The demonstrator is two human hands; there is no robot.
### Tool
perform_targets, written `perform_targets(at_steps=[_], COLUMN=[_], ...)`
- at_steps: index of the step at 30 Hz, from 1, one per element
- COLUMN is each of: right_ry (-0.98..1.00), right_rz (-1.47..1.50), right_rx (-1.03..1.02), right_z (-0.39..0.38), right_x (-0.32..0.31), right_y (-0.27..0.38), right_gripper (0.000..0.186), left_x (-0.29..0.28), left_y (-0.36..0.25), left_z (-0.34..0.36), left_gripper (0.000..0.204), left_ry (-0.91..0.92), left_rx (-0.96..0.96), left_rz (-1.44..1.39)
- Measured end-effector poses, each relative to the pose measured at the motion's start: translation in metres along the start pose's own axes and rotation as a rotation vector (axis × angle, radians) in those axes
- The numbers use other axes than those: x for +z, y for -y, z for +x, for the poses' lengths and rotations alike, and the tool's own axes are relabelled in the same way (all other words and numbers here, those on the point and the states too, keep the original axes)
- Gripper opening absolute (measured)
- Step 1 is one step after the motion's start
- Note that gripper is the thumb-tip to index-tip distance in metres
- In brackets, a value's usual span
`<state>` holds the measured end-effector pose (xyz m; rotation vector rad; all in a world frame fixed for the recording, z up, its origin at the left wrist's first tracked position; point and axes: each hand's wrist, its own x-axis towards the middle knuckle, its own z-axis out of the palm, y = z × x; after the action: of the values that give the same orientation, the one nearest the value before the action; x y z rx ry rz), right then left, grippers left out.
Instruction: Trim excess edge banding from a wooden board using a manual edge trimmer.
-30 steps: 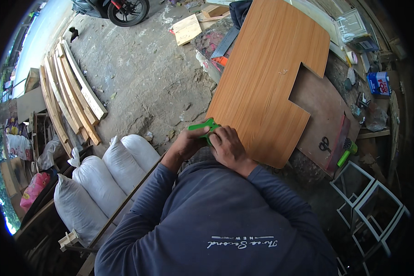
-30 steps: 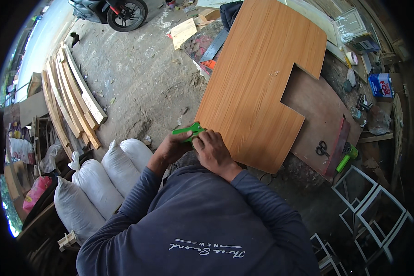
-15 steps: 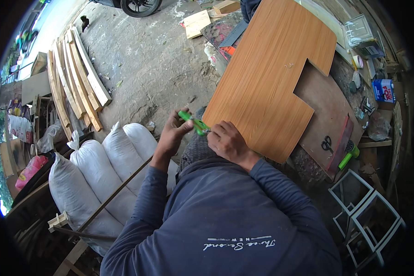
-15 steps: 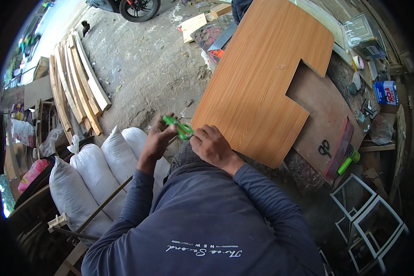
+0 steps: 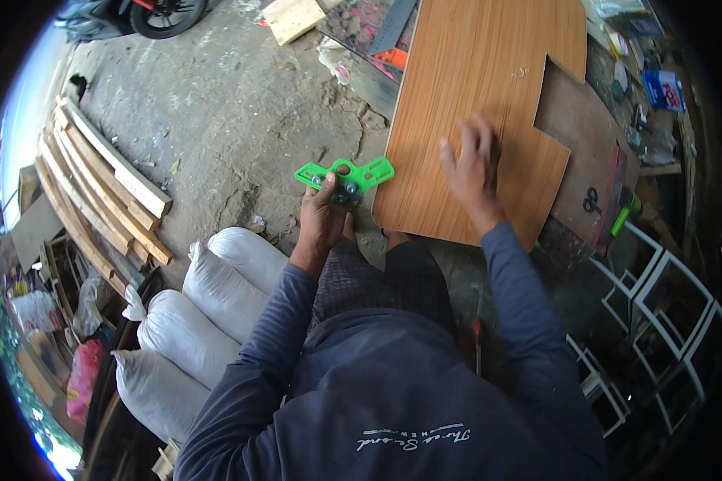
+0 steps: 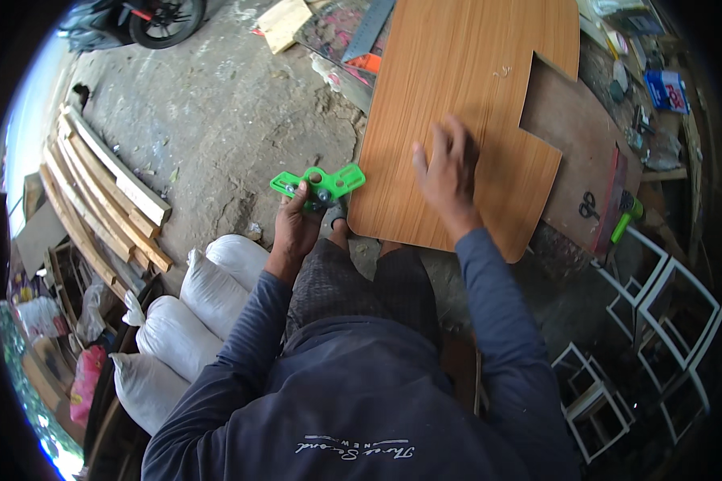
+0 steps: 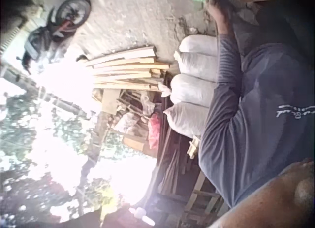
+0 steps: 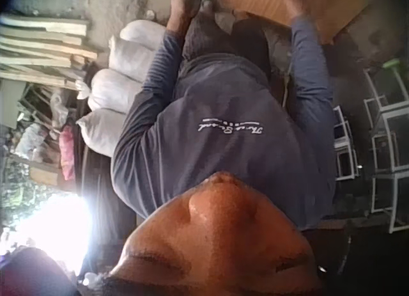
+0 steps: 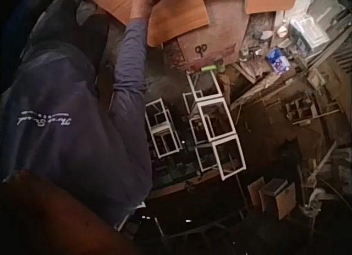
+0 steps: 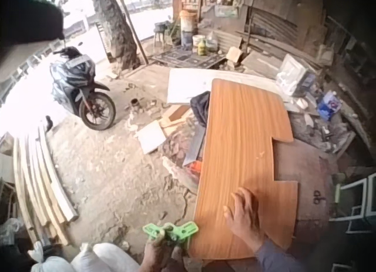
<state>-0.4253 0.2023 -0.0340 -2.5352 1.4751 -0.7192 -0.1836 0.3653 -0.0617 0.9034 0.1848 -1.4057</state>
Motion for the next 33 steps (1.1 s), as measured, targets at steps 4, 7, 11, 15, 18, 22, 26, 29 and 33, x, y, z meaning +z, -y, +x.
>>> perform_targets(at_steps=[4, 7, 11, 15, 18, 22, 26, 29, 33], right_ry=[-0.074, -0.120, -0.121, -0.154, -0.175, -0.212, -0.186, -0.259, -0.178], right_rz=[-0.252, -0.185, -0.200, -0.206, -0.208, -0.209, -0.226, -0.203, -0.179], right_rx=[0.152, 0.140, 0.102, 0.108, 0.098, 0.070, 0.138, 0.085, 0.151], right_z=[0.017, 0.006, 0.013, 0.009, 0.008, 0.009, 0.006, 0.006, 0.005], right_x=[0.043, 0.052, 0.049, 0.053, 0.055, 0.060, 0.061, 0.063, 0.063], right_y=[-0.028, -0.032, -0.029, -0.031, -0.035, -0.039, -0.034, -0.041, -0.042], right_gripper=[0.044, 0.043, 0.041, 0.041, 0.041, 0.040, 0.040, 0.035, 0.047], left_x=[0.006, -0.020, -0.017, -0.031, -0.040, -0.043, -0.035, -0.035, -0.039], left_y=[0.020, 0.036, 0.040, 0.060, 0.076, 0.094, 0.111, 0.120, 0.122], left_z=[0.015, 0.010, -0.008, -0.015, -0.017, -0.025, -0.028, -0.023, -0.021], left_gripper=[0.028, 0.027, 0.026, 0.025, 0.025, 0.023, 0.023, 0.021, 0.021], left_ry=[-0.218, -0.182, -0.131, -0.110, -0.102, -0.061, -0.189, -0.199, -0.205], left_rx=[-0.041, -0.103, -0.077, 0.022, 0.067, 0.131, 0.314, 0.320, 0.376], left_rz=[-0.255, -0.244, -0.255, -0.148, -0.166, -0.158, -0.055, -0.170, -0.079])
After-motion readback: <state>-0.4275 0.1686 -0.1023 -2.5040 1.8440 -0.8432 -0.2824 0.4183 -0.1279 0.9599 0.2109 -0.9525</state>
